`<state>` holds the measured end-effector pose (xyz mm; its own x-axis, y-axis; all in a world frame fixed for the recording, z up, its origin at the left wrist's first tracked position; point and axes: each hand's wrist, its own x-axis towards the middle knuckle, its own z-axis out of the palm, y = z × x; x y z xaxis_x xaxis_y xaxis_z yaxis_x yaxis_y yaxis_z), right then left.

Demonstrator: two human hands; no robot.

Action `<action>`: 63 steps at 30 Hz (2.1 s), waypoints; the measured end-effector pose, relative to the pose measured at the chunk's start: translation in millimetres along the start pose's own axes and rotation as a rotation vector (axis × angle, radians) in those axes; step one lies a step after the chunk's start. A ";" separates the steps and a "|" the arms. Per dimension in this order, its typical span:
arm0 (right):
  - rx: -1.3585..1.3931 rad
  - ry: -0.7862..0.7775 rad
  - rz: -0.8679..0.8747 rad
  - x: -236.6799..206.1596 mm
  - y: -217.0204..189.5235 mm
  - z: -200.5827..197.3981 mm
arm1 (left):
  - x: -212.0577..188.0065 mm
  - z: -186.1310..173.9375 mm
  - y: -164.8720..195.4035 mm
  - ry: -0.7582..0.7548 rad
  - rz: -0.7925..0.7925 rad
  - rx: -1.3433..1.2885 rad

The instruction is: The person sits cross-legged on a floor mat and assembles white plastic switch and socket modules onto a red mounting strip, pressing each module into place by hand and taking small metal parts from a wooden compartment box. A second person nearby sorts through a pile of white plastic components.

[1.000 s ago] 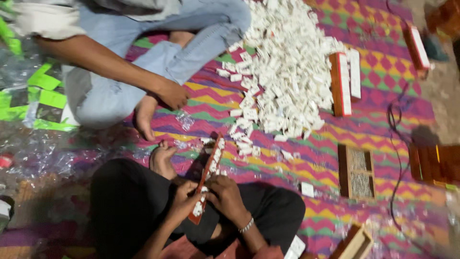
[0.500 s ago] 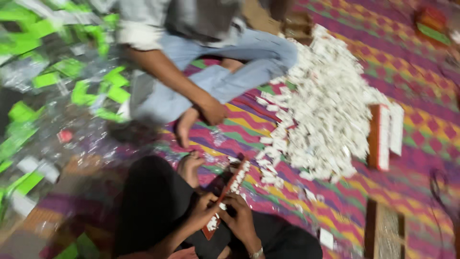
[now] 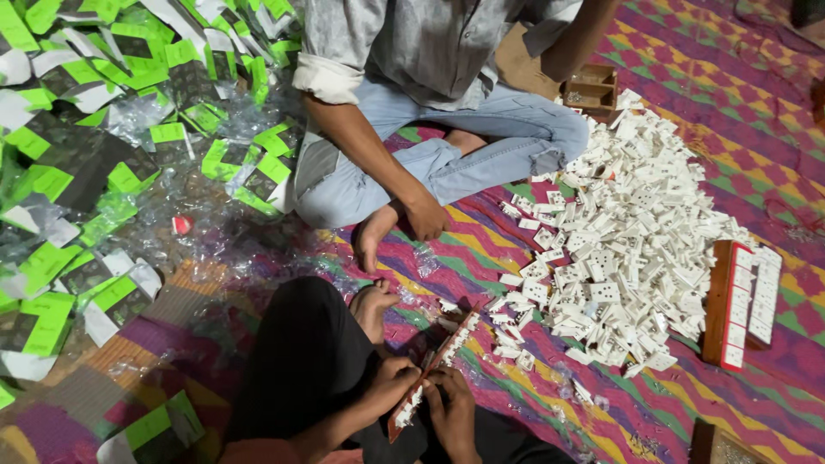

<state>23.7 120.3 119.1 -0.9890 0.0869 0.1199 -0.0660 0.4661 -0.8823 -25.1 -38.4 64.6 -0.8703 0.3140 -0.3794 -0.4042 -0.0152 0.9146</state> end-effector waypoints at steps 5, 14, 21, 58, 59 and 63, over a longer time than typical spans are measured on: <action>0.016 0.029 0.034 0.1 6.6 -3.3 | 5.7 11.9 -10.6 -0.014 0.079 -0.018; -0.249 0.049 -0.245 -50.9 -18.3 -29.4 | 5.3 17.1 -21.1 -0.080 0.158 0.088; -0.166 0.132 -0.102 -79.8 20.2 -36.0 | 18.3 26.8 -39.4 -0.075 0.289 -0.017; 0.316 0.176 0.578 -29.3 -1.5 -16.1 | 7.9 34.3 -6.5 -0.069 0.105 -0.095; 0.316 0.170 0.559 -27.9 -5.8 -18.1 | 8.7 32.8 1.7 -0.122 0.016 -0.176; 0.331 0.155 0.512 -18.1 -15.9 -22.7 | 5.8 24.2 37.0 -0.311 -0.216 -0.390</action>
<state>45.7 131.2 141.3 -0.8768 0.3653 -0.3128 0.3491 0.0361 -0.9364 -38.3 -14.1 99.6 -0.6555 0.6143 -0.4393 -0.6905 -0.2518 0.6781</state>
